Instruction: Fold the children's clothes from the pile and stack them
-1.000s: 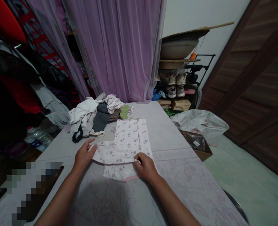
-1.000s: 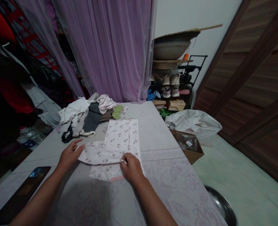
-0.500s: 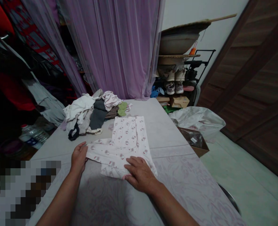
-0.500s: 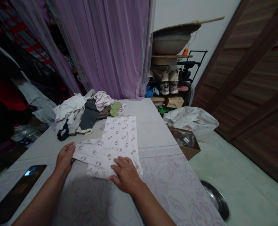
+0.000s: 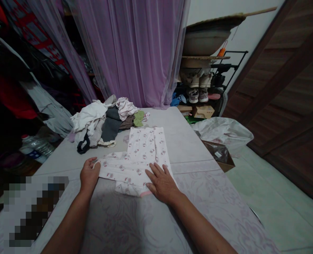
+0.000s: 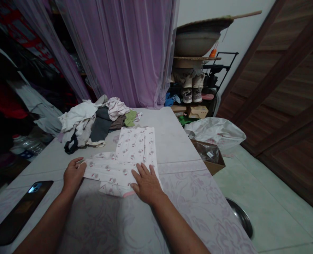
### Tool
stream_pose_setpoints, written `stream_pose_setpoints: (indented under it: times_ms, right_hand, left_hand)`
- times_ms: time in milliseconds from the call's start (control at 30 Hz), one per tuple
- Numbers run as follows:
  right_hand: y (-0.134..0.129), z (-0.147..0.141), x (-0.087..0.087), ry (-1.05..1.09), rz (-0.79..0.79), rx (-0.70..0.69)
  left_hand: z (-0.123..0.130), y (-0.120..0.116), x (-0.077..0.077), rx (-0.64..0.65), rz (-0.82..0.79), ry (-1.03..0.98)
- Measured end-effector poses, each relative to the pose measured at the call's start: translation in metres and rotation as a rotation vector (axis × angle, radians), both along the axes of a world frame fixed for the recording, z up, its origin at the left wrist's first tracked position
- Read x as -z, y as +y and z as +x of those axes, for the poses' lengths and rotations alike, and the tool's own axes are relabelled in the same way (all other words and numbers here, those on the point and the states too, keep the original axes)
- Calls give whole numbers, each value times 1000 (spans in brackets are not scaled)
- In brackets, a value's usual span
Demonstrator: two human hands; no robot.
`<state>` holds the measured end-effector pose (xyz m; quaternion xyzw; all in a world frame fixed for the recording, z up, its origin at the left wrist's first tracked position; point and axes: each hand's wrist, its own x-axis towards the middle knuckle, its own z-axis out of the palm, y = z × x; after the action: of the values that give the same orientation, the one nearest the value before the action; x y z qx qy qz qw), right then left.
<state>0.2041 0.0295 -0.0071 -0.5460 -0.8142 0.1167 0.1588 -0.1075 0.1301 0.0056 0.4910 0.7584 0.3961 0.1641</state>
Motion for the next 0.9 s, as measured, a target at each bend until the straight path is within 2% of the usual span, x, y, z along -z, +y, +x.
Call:
stream_pose_setpoints:
  times_ms: [100,267,433,567,767,900]
  right_hand:
    - [0,0,-6,6,-14,31]
    - [-3,-1,-4,10,11,55]
    - [-12,2,-1,8,34,32]
    - [-16,2,-2,12,59,24]
    - [-18,3,-2,29,55,16]
    - [-19,3,-2,64,67,24]
  left_hand:
    - [-3,3,0,48,-49,-17]
    - [-8,6,1,173,-173,-220]
    - [-7,5,-10,211,-273,-357]
    - [-6,4,-15,190,-273,-385]
    - [-9,4,-8,220,-243,-416]
    - [-7,4,-10,202,-228,-459]
